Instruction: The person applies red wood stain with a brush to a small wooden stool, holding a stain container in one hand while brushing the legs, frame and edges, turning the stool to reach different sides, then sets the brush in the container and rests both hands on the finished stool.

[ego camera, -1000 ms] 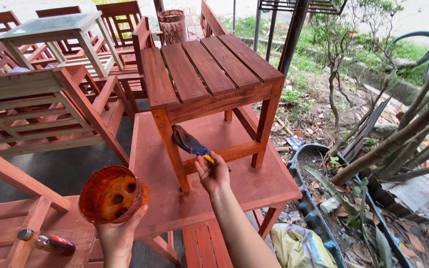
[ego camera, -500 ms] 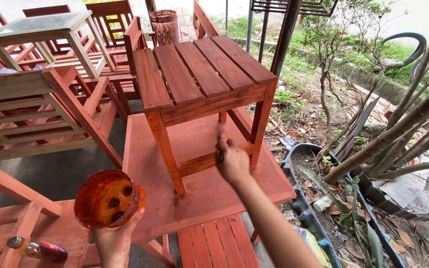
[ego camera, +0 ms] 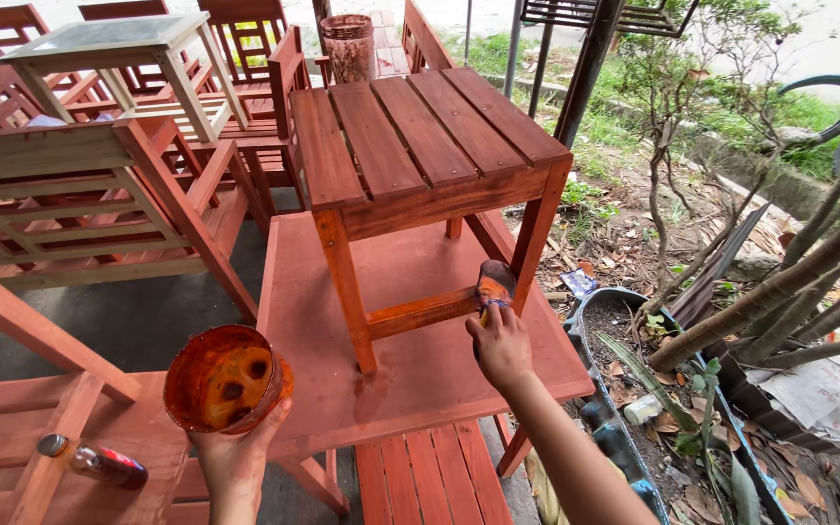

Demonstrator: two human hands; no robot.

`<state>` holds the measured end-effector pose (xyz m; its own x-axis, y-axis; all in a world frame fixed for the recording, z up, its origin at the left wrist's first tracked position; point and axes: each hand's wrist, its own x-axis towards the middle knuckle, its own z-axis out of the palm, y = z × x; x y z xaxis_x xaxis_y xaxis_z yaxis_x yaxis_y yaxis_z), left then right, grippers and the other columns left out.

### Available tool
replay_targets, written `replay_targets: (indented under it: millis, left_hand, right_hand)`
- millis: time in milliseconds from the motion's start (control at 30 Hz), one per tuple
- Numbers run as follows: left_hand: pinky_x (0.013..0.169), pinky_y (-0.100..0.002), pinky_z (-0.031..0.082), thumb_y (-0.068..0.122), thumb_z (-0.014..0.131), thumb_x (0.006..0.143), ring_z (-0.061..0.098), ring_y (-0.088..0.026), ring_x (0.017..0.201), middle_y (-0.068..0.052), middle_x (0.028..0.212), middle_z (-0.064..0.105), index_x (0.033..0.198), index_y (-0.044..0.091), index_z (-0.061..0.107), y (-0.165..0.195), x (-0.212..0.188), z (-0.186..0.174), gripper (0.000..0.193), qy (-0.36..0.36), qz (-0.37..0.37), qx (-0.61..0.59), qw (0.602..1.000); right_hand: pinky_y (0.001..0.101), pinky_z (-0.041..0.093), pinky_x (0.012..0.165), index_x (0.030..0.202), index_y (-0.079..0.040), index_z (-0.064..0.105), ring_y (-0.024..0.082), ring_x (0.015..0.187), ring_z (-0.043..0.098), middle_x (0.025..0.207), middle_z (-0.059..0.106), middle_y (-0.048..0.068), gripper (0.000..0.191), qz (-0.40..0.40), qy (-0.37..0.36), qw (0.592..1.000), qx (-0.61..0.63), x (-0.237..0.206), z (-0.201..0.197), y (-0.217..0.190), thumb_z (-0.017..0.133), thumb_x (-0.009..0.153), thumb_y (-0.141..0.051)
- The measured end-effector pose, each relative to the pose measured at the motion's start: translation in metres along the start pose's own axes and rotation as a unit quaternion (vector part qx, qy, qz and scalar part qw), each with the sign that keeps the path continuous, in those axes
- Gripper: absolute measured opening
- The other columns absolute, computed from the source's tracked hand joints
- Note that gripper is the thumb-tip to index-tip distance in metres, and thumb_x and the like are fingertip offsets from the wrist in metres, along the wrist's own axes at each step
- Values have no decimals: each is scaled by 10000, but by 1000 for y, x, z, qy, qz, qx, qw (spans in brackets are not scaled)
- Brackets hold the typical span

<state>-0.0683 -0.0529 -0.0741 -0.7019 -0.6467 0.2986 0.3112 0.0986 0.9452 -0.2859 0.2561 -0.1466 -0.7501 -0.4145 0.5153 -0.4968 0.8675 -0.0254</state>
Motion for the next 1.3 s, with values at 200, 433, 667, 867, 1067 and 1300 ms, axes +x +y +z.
replay_targets:
  millis: [200,433,667,867,1067,1300]
  left_hand:
    - [1058,-401,559,-59,814,698,584,-215,1281,-84,1404,509,1439,73,380,-14,3,4,869,-8,-2,-46,999]
    - [1035,-391,586,-29,827,717,619,-231,1250,-109,1378,562,1403,66,452,-8,2,11,788,-27,-8,-14,1000]
    - [1035,-395,590,-19,826,720,613,-229,1259,-107,1386,547,1416,73,432,-10,1,13,804,-30,-4,-41,999]
    - [1025,-409,600,-57,824,701,598,-242,1285,-121,1409,521,1431,74,404,-22,0,15,853,-28,26,-39,999]
    - [1022,-415,600,-72,815,699,579,-240,1298,-111,1427,487,1446,95,358,-32,0,14,891,-25,22,-74,997]
    - [1023,-413,612,-54,839,708,629,-247,1245,-121,1371,559,1396,62,449,-30,1,8,799,-46,10,-66,997]
  right_hand:
    - [466,591,732,1063,-211,748,374,1120,600,1230,636,159,263,-63,-9,996,63,17,21,-66,660,826,-141]
    - [427,623,747,954,-168,730,363,1232,573,1323,624,127,136,-248,-67,960,111,14,-17,-115,662,846,-121]
    - [392,603,795,932,-155,709,305,1161,615,1322,647,53,157,-335,-76,926,154,14,-57,-75,710,794,-82]
    - [386,599,792,899,-188,729,255,1104,657,1183,727,18,133,-277,-56,927,247,-1,-84,-42,748,812,-89]
    - [406,594,750,947,-169,745,286,1122,641,1195,713,53,181,-230,32,951,206,25,-64,-56,731,798,-68]
    - [410,584,694,875,-146,705,317,1162,634,1226,711,62,102,-289,-17,938,191,-3,-56,-84,742,819,-69]
